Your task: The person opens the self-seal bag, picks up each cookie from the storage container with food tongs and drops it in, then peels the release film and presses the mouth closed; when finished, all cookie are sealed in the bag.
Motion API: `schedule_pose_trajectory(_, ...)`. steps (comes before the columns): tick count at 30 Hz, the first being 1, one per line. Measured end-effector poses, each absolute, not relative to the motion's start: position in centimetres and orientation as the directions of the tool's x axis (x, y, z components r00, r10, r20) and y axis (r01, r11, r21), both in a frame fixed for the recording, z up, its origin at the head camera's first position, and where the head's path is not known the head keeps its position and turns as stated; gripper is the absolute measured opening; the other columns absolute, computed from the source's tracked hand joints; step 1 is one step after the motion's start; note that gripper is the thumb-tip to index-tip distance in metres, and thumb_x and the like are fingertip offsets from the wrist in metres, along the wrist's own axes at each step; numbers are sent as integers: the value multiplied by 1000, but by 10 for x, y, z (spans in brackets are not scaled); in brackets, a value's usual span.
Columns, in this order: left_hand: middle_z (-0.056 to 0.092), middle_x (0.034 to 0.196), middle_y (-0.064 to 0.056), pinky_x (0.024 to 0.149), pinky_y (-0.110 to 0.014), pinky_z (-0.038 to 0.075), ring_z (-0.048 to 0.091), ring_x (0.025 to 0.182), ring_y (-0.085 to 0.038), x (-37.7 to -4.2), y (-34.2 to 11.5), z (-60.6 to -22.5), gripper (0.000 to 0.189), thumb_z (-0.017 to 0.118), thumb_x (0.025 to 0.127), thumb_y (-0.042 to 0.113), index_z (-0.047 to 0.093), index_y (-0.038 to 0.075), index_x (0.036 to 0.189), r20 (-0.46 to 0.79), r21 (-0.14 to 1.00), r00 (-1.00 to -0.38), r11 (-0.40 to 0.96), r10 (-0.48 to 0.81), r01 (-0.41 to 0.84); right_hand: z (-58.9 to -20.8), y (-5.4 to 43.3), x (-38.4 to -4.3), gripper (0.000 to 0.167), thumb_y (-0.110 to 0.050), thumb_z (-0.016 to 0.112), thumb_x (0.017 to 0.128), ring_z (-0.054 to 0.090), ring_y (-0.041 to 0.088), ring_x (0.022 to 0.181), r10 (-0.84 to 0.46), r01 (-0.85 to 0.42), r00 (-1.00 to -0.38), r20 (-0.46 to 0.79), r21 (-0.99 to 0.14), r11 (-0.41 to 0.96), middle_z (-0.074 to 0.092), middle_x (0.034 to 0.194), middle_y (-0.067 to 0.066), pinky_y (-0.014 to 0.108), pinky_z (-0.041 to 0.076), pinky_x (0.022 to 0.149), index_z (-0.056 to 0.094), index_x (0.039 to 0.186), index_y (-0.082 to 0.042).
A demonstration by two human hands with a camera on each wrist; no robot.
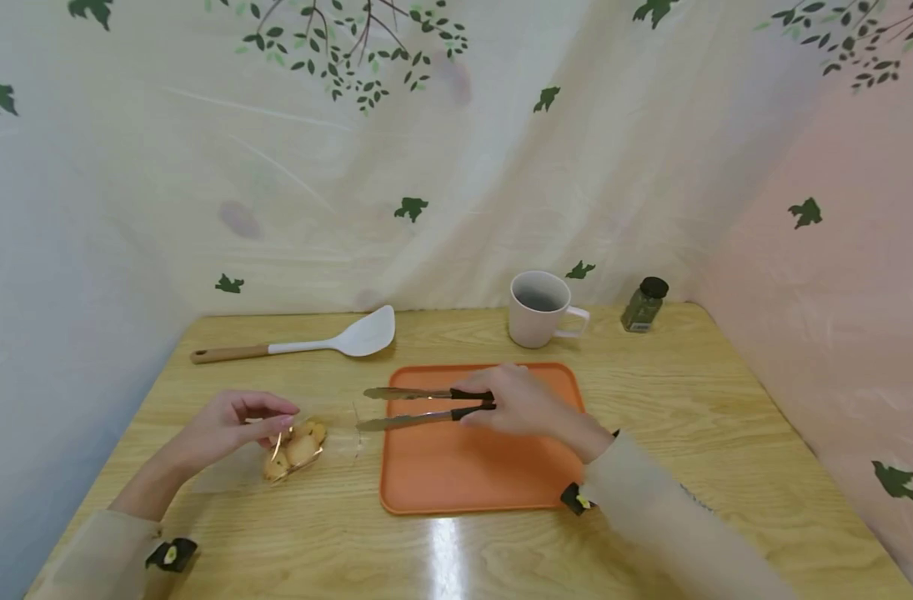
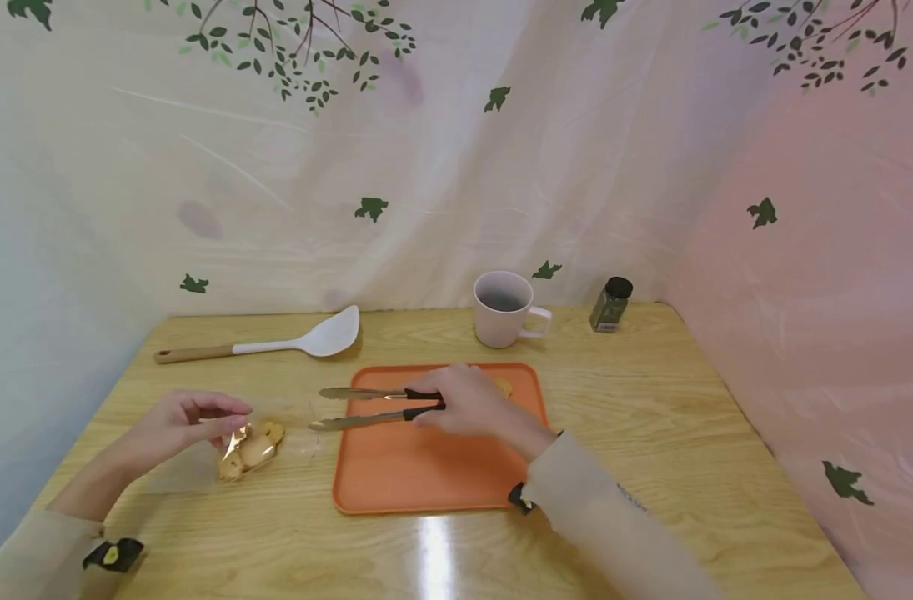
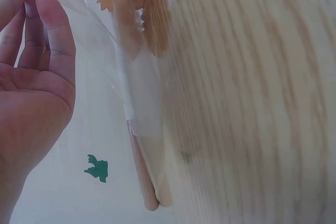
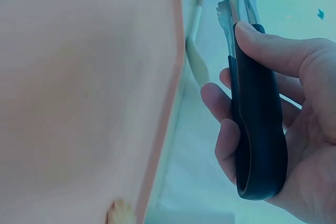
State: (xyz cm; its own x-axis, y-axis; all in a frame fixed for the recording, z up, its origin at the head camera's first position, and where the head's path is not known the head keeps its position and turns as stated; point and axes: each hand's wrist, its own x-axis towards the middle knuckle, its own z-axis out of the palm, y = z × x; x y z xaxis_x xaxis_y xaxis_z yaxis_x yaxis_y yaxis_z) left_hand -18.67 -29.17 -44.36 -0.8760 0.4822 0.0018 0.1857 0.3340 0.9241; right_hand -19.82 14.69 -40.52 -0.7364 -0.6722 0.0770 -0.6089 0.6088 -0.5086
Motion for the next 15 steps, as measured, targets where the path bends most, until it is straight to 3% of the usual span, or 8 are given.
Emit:
schedule_pose_trajectory(5, 71, 105, -26, 69, -37, 61, 71, 84, -23, -187, -293, -442, 29, 67, 99, 8, 65, -14, 118, 2, 924, -878, 334, 479, 184, -402, 177, -196, 51, -30, 81, 89, 64, 12, 82, -625, -582, -774, 101, -502, 640, 70, 124, 5, 26, 48, 63, 67, 134, -12)
schedule_pose_trajectory(9, 71, 104, -25, 68, -37, 60, 71, 81, -19, -187, -293, -443, 29, 67, 99, 9, 66, -13, 118, 10, 923, -879, 334, 478, 192, -400, 204, -193, 53, -31, 81, 89, 54, 10, 67, -584, -544, -807, 90, -499, 674, 71, 121, 4, 27, 41, 54, 66, 136, -12)
schedule_pose_trajectory(15, 72, 101, -25, 66, -38, 60, 70, 77, -17, -185, -293, -448, 27, 67, 99, 8, 66, -13, 117, 11, 925, -875, 328, 483, 193, -406, 243, -187, 55, -32, 79, 90, 66, 23, 99, -517, -497, -851, 96, -468, 731, 67, 130, 11, 35, 50, 69, 64, 138, -9)
